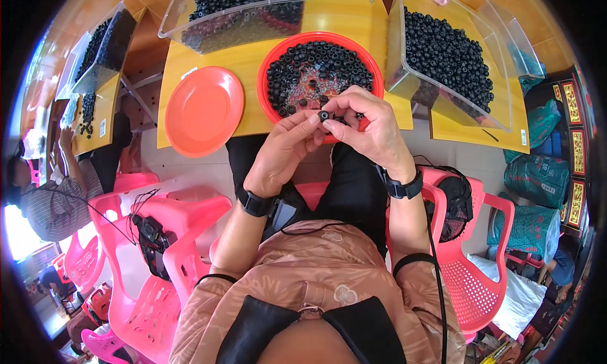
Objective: The person is sorting small black components from a red bowl into multiple plastic storage trays.
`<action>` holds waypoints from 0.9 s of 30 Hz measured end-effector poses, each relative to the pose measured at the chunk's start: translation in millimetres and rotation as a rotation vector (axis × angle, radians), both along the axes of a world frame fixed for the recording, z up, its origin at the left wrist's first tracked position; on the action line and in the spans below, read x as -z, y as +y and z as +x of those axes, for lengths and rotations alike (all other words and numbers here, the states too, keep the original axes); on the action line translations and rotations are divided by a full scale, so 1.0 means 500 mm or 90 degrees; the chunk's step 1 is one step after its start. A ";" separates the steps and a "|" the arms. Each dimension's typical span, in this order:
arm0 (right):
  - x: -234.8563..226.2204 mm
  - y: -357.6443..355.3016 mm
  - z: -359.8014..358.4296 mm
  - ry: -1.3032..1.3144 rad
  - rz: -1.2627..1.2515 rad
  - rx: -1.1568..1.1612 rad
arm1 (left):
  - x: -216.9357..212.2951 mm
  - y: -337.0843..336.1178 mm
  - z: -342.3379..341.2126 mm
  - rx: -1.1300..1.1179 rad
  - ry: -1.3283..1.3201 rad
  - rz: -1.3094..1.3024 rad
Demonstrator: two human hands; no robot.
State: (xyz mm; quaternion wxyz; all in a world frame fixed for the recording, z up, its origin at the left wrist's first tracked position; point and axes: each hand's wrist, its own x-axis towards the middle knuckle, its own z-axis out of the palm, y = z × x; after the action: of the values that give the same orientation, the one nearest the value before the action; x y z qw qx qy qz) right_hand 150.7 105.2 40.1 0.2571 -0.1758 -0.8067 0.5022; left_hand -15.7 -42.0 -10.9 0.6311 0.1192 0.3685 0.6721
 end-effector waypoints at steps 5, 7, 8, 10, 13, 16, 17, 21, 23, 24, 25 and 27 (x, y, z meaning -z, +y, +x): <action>0.013 -0.011 0.008 0.039 -0.023 -0.003 | 0.002 -0.005 0.000 0.006 -0.021 0.032; 0.012 -0.018 0.012 0.035 -0.018 0.011 | 0.001 -0.008 0.001 0.005 -0.001 0.029; 0.015 -0.018 0.010 0.036 -0.019 0.010 | 0.001 -0.009 0.002 0.004 0.019 0.027; 0.028 -0.020 0.011 0.063 0.005 0.001 | -0.008 -0.004 0.009 0.009 0.030 0.017; 0.041 -0.022 0.013 0.069 0.020 0.005 | -0.005 -0.002 0.016 0.010 0.038 0.008; 0.053 -0.023 0.019 0.073 -0.060 0.002 | -0.008 0.002 0.030 -0.010 0.012 -0.003; 0.054 -0.023 0.019 0.074 -0.061 0.003 | -0.011 0.003 0.036 -0.028 -0.013 -0.016; 0.062 -0.019 0.028 0.101 -0.134 -0.006 | -0.015 0.008 0.050 -0.045 -0.014 -0.022; 0.065 -0.017 0.031 0.107 -0.163 0.003 | -0.011 0.009 0.050 -0.005 0.002 -0.011; 0.066 -0.014 0.033 0.109 -0.142 0.006 | -0.012 0.011 0.051 -0.004 0.002 -0.011; 0.066 -0.013 0.034 0.111 -0.121 0.009 | -0.015 0.015 0.053 -0.012 -0.009 -0.021; 0.065 -0.012 0.035 0.114 -0.102 0.007 | -0.011 0.018 0.053 -0.021 -0.020 -0.031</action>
State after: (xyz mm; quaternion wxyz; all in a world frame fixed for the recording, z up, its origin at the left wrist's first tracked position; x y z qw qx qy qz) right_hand 168.5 99.4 7.5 0.3158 -0.1547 -0.7366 0.5777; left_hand 10.7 -32.9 -5.2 0.6285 0.0871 0.3766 0.6749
